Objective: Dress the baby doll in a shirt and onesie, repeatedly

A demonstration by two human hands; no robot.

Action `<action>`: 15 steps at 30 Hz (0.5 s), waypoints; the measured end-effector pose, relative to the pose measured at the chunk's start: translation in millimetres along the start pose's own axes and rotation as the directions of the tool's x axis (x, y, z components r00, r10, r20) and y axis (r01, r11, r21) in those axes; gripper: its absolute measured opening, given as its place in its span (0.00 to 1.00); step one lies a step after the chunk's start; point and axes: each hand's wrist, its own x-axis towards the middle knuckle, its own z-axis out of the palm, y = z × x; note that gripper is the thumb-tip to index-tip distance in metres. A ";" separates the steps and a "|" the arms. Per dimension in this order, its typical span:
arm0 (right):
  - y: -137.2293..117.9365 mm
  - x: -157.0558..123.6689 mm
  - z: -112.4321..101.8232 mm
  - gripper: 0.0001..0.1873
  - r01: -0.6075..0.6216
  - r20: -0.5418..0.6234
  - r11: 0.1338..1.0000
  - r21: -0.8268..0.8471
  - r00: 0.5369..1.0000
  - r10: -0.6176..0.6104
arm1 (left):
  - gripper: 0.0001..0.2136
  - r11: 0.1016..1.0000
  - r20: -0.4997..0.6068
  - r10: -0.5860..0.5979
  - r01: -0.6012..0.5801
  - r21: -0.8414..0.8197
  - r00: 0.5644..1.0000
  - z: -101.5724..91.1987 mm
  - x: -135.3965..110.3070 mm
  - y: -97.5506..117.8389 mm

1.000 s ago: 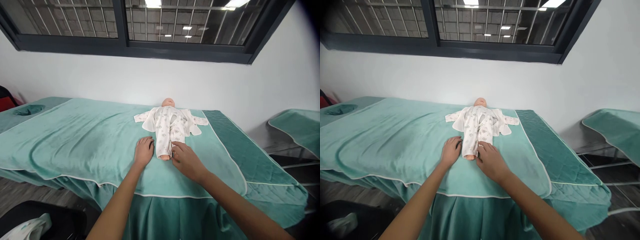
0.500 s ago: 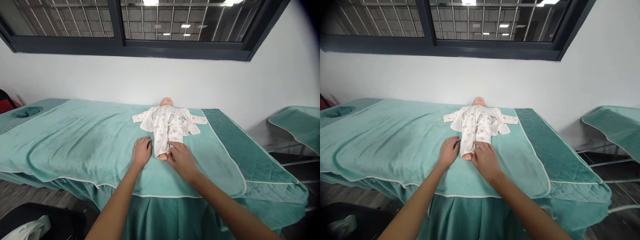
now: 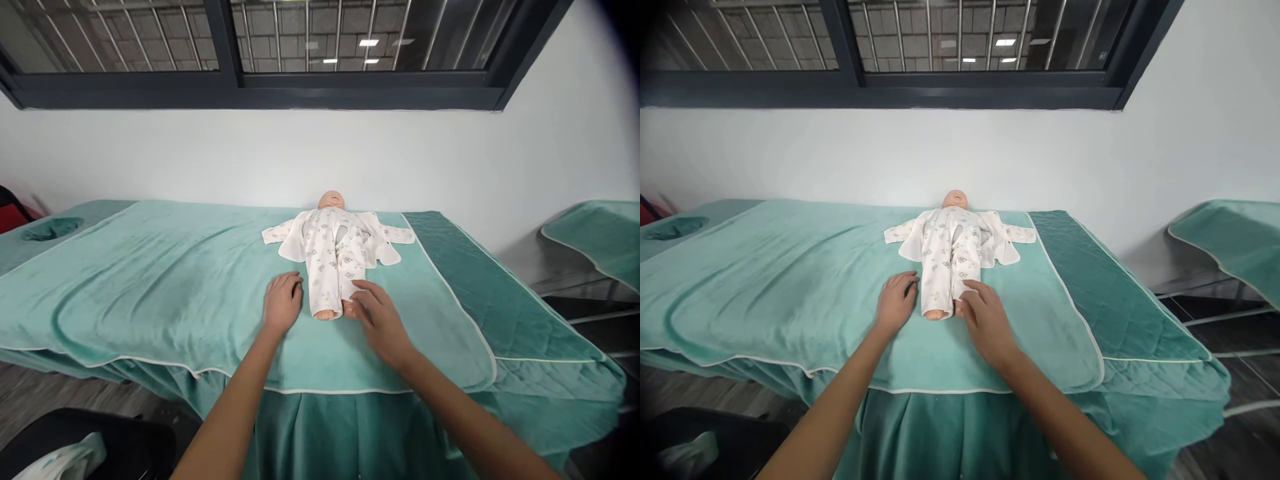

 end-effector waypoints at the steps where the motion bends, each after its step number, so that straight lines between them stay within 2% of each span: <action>1: 6.5 -0.7 -2.1 0.10 -0.028 -0.017 0.999 0.038 0.999 0.029 | 0.11 1.000 0.001 0.000 0.000 0.000 1.000 0.0 0.2 0.1; 3: 18.2 -3.6 -4.6 0.14 -0.080 -0.036 0.993 0.081 0.996 0.084 | 0.11 1.000 0.000 -0.002 0.002 0.000 1.000 -0.2 0.4 0.5; 6: 28.4 -10.1 -2.3 0.18 -0.143 -0.016 0.989 0.035 0.989 0.144 | 0.11 1.000 -0.006 -0.004 0.004 0.001 1.000 0.1 0.5 0.9; 11: 32.8 -10.3 11.6 0.11 -0.184 0.021 0.977 -0.107 0.982 0.187 | 0.12 1.000 -0.015 -0.010 0.010 0.013 1.000 1.7 1.2 0.2; 15: 34.5 5.1 9.7 0.08 -0.152 0.066 0.985 -0.084 0.985 0.157 | 0.12 1.000 -0.012 -0.005 0.005 0.010 1.000 1.5 2.3 -0.2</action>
